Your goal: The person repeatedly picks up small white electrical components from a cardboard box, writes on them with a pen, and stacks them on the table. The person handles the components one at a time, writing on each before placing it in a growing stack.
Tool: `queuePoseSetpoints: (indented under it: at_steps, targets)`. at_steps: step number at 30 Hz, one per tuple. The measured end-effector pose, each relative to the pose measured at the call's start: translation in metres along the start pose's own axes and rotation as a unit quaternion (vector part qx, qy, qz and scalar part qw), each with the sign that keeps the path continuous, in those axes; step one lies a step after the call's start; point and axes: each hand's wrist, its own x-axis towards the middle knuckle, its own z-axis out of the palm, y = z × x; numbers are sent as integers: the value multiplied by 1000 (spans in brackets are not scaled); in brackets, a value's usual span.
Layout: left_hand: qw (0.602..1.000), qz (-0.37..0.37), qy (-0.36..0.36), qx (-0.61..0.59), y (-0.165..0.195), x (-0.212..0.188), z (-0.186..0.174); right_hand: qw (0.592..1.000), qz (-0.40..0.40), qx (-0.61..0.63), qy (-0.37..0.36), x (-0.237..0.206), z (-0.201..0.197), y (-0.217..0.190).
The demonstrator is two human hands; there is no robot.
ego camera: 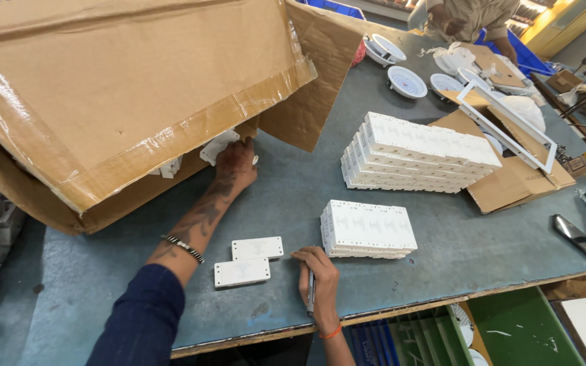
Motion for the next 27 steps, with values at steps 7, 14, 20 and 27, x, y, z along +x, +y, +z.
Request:
queuePoseSetpoints:
  at_steps: [7, 14, 20, 27]
  targets:
    - [997, -19, -71, -4, 31, 20, -3, 1000, 15, 13, 11, 2, -1, 6]
    - [916, 155, -84, -361, 17, -39, -20, 998, 40, 43, 17, 1, -1, 11]
    - [907, 159, -207, -331, -34, -107, -22, 995, 70, 68, 11, 1, 1, 9]
    - [854, 64, -116, -503, -37, -151, -14, 1000, 8, 25, 16, 16, 12, -2]
